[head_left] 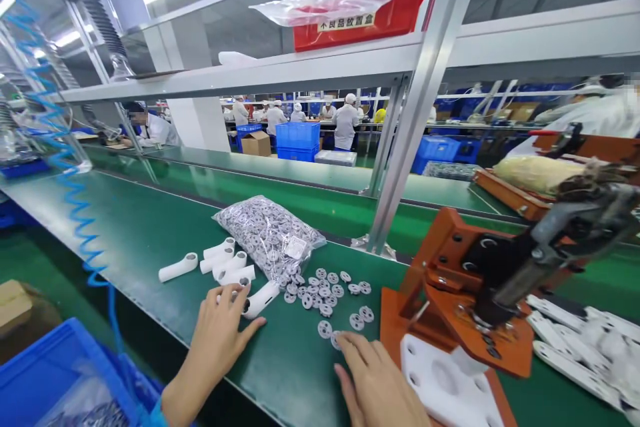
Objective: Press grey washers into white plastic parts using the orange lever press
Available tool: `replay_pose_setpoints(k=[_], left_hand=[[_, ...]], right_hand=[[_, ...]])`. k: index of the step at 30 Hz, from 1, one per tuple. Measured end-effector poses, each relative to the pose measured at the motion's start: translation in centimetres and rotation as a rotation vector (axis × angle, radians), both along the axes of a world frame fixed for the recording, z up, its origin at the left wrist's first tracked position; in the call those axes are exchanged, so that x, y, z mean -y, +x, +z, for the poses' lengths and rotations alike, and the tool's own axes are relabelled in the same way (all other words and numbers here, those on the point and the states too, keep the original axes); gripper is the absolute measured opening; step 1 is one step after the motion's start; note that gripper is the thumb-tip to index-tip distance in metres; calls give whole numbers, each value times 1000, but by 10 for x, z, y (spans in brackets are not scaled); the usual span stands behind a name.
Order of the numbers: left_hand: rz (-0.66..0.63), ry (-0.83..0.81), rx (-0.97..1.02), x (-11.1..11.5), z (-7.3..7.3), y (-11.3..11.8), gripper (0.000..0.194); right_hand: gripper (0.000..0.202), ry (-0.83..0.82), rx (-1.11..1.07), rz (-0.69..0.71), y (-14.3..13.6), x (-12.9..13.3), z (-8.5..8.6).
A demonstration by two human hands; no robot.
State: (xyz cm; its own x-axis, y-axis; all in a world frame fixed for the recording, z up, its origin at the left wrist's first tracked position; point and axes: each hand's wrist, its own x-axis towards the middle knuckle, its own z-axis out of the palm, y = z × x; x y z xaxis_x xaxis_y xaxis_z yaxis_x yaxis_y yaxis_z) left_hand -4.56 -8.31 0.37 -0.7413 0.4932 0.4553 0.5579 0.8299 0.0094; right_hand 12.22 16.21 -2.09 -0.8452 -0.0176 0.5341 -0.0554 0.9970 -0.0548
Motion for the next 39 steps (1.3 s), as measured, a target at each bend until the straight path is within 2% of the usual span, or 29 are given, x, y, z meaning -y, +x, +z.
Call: replay_pose_setpoints(k=[4,8,10,13,17,21,28,31,34,39], left_hand=[[-54,-22,16,-14,1,-6,25],[-96,44,39,-13,11,-6,28],[-136,172,149,-10,21,1,30],[-165,445,430,-7,39,20,34],[-94,807,742,-15,52,49,43],[-79,1119,900,-38,48,68,42],[-183,1362,1120,-70,50,81,36],[-196,1385,1191,-76,47,83,40],[-183,1380,1217,-81,37,83,50],[-185,1257,1182,-85,19,75,58]], right_hand=[[42,95,67,-134,-26,16,-2],[50,129,100,-164,-25,18,-10],[53,119,106,-177,-24,18,-12],[53,75,119,-190,-25,17,-13],[49,41,144,-194,-23,15,-9],[60,81,124,-216,-17,12,0],[58,71,84,-233,-8,12,-3],[58,63,60,-219,-8,13,-8],[57,9,33,-238,-8,17,-11],[58,-101,-35,-280,-9,24,-14]])
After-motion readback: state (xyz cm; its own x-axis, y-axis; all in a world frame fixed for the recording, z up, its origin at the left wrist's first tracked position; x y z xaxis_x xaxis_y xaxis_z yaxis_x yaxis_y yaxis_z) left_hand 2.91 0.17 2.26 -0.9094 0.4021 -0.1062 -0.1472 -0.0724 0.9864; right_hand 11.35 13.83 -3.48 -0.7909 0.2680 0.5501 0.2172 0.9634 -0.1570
